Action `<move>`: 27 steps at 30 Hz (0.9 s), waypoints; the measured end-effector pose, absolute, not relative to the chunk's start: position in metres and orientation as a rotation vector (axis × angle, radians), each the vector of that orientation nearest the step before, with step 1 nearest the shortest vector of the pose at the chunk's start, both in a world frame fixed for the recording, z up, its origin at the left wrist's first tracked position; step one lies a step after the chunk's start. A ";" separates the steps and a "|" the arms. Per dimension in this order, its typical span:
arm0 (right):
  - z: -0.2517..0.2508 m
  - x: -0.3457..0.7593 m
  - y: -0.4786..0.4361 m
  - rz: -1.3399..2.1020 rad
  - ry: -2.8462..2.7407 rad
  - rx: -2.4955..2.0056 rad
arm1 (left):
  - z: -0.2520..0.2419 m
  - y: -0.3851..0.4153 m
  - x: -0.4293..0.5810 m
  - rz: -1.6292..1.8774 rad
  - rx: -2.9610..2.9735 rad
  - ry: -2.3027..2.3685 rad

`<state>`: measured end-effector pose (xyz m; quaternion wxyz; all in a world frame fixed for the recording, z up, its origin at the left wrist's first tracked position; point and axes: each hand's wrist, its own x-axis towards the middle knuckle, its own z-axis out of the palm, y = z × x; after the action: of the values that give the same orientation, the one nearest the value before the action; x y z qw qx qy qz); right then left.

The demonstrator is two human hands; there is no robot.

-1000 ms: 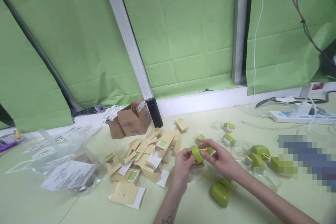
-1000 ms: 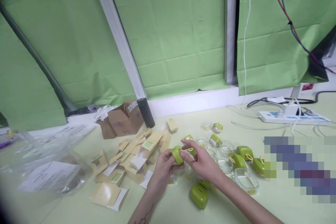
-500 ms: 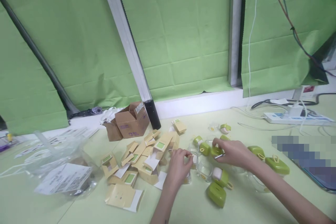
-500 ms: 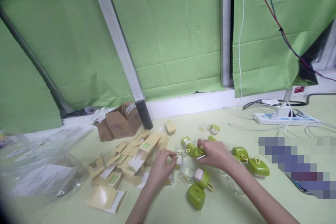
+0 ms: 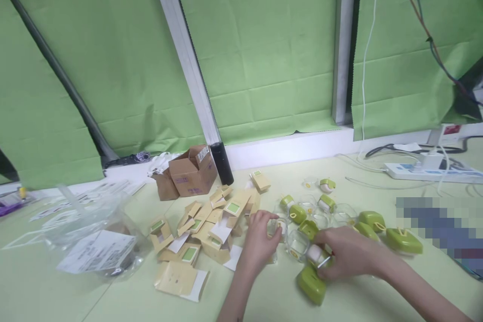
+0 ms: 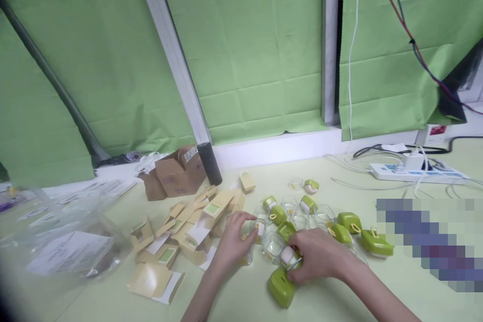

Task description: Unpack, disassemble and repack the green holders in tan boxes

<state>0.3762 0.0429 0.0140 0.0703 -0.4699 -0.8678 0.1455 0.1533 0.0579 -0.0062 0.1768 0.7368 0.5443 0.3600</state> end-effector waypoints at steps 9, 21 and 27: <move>0.029 0.374 0.042 0.797 -2.156 -1.154 | -0.005 0.037 0.193 1.009 1.250 0.863; 0.022 0.370 0.032 0.705 -1.735 -0.889 | -0.001 0.029 0.198 1.127 0.509 0.458; 0.019 0.362 0.024 0.467 -1.982 -0.650 | -0.003 0.032 0.196 1.166 0.424 0.436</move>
<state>0.3616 0.0242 0.0185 0.4810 -0.2666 -0.8129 0.1914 0.1958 0.0320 -0.0035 0.7916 0.1971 0.2027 0.5418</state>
